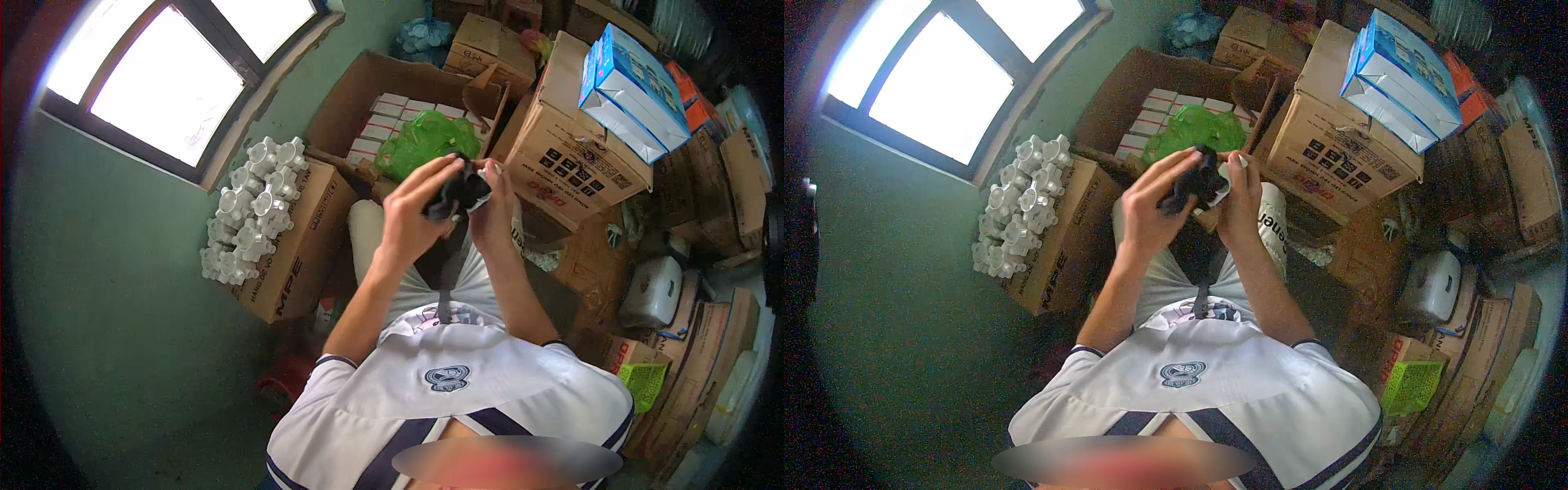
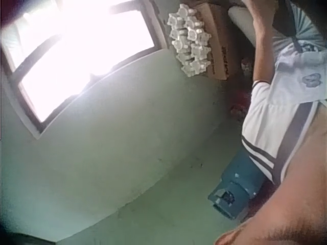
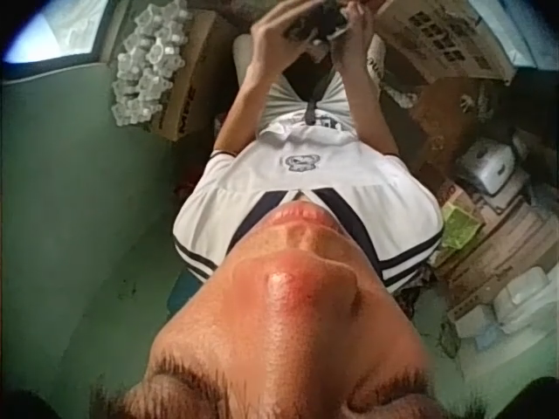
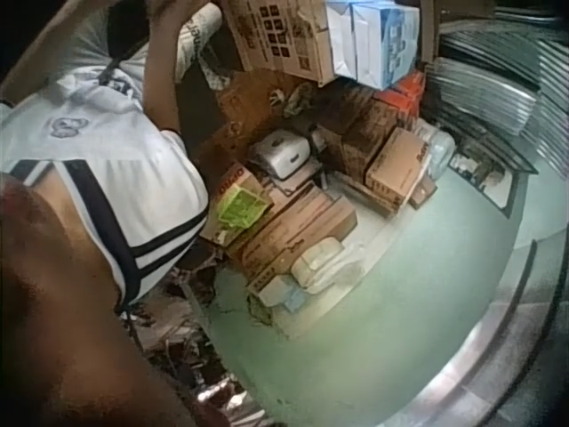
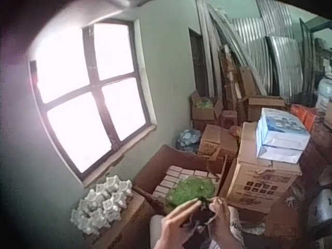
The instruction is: The person is assembling plastic light fixture components and placing them into a green plastic bag while sitting in a storage area.
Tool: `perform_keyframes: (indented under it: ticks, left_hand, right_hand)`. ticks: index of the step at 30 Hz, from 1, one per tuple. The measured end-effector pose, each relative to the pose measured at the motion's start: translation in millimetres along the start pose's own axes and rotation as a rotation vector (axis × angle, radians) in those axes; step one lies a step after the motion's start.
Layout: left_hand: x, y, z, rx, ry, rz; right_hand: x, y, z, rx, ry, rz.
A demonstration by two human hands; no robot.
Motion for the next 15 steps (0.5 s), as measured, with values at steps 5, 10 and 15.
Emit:
perform_keyframes:
  ticks: [5,10,15]
  left_hand:
    - [-30,2,-27,-0.078,-0.015,-0.243]
    - [-41,-14,-38,-0.649,0.381,0.18]
    - [-27,-62,-38,-0.401,0.041,0.375]
  right_hand:
    - [1,7,-15,0.06,0.076,-0.332]
    - [-22,-1,0,0.101,-0.119,-0.578]
    - [-34,-12,40,0.059,0.078,-0.411]
Point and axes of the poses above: each hand's wrist, its own x-axis towards the middle knuckle, its own y-axis out of the back of the hand, z = x × y, the point moved 2 cm from there along x, towards the middle knuckle, and after that the axes turned 10 degrees about -z, right-handed, at the moved point
